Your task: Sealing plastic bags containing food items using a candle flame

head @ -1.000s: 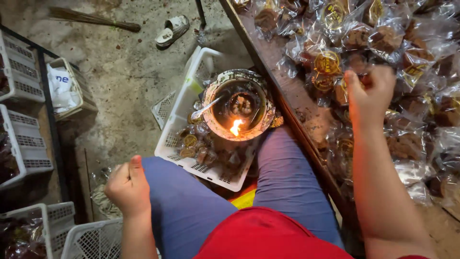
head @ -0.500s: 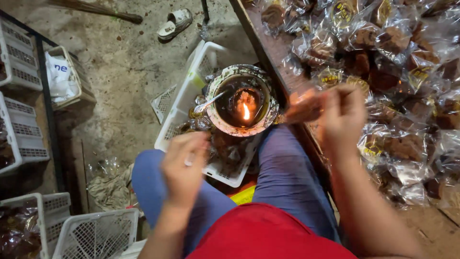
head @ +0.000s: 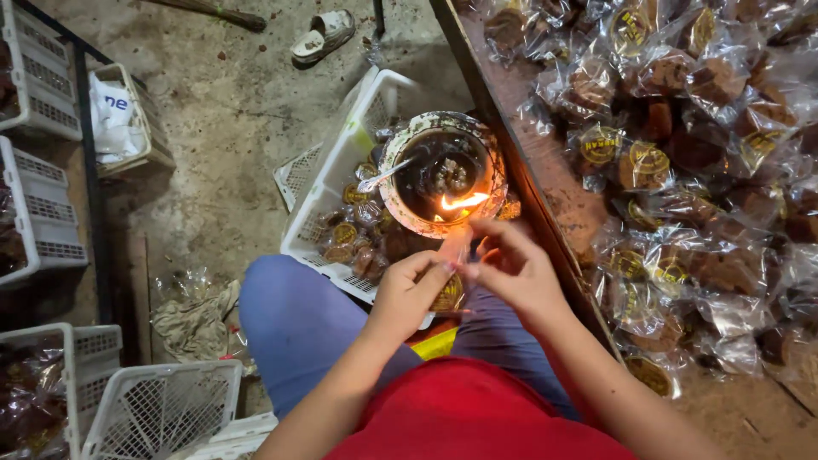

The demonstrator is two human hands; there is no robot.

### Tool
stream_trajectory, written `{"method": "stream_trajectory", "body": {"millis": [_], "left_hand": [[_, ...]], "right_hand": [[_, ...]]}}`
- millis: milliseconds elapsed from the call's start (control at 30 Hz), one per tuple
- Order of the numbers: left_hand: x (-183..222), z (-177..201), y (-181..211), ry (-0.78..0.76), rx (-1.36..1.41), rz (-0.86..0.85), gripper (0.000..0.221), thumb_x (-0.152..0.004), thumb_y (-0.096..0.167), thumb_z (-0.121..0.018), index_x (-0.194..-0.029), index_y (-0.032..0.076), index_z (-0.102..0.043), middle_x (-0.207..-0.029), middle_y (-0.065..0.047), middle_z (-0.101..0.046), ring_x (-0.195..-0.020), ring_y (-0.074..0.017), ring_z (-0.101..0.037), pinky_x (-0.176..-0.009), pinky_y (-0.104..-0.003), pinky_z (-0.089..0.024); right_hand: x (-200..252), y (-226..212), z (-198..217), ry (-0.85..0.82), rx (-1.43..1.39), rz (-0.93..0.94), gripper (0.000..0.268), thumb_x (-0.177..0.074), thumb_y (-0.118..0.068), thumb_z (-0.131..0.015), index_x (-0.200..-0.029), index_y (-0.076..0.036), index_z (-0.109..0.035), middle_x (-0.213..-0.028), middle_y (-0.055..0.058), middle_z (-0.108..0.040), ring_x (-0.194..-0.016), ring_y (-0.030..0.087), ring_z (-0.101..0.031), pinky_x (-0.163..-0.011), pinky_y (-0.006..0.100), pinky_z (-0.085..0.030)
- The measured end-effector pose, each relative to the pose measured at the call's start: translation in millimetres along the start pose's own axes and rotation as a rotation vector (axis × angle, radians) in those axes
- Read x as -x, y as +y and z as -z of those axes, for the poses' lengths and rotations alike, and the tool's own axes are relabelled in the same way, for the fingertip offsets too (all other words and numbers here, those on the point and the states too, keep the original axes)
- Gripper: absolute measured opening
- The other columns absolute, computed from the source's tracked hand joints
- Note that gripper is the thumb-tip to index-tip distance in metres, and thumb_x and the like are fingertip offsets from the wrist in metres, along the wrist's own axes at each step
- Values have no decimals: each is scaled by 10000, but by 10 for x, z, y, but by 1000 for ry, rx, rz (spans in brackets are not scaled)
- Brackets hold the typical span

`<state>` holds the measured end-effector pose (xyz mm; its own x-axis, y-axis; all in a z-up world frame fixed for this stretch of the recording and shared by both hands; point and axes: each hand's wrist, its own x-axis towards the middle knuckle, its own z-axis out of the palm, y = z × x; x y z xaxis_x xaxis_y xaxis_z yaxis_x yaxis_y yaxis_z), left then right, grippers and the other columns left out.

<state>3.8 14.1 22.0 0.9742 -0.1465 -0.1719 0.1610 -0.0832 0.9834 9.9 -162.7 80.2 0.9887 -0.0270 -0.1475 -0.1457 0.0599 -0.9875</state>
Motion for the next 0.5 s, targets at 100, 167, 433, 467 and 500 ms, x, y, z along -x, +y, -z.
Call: {"method": "stream_trajectory", "body": {"millis": [100,167,433,467,500], "left_hand": [[24,-51,-113,-41,58,131,125,-917,269,-753,-936,161,-812,-844,-28,-789,-858,-75,-645,-799,-343,-554],[-12,-151,-208,-76,262,258,269,-919,248,-761,-1130,85,-727,-943,-120,-756,-728,-162,-691,-610,-292,-568],[-205,-290,-363,-62,545,509,563,-970,234,-693,-1432,-9,-482,-1127,-216,-657,-554,-202,-708,-354,-176,-531],[-221,-283,-354,-48,535,514,546,-981,218,-668,-1433,-15,-469,-1145,-200,-644,-550,-184,-701,-358,-169,-530],[-240,-279,-345,-36,527,518,529,-993,202,-643,-1435,-21,-455,-1163,-184,-631,-545,-165,-694,-362,-162,-530]], "right_hand": [[-74,235,-51,-60,21,-38,174,-829,-79,-823,-985,-2,-818,-853,107,-664,-772,147,-582,-719,281,-525],[-161,462,-32,8,22,-45,102,-846,-68,-806,-928,-8,-802,-770,59,-656,-709,117,-572,-667,255,-515],[-873,1558,26,267,-31,-72,432,-807,-136,-913,-885,-52,-496,-614,38,-572,-490,67,-471,-443,173,-371],[-899,1572,10,266,-20,-109,483,-806,-175,-923,-945,-54,-477,-656,34,-587,-525,68,-505,-470,172,-398],[-927,1585,0,266,-9,-145,540,-805,-215,-934,-1005,-56,-458,-697,30,-602,-560,68,-540,-498,172,-425]]}}
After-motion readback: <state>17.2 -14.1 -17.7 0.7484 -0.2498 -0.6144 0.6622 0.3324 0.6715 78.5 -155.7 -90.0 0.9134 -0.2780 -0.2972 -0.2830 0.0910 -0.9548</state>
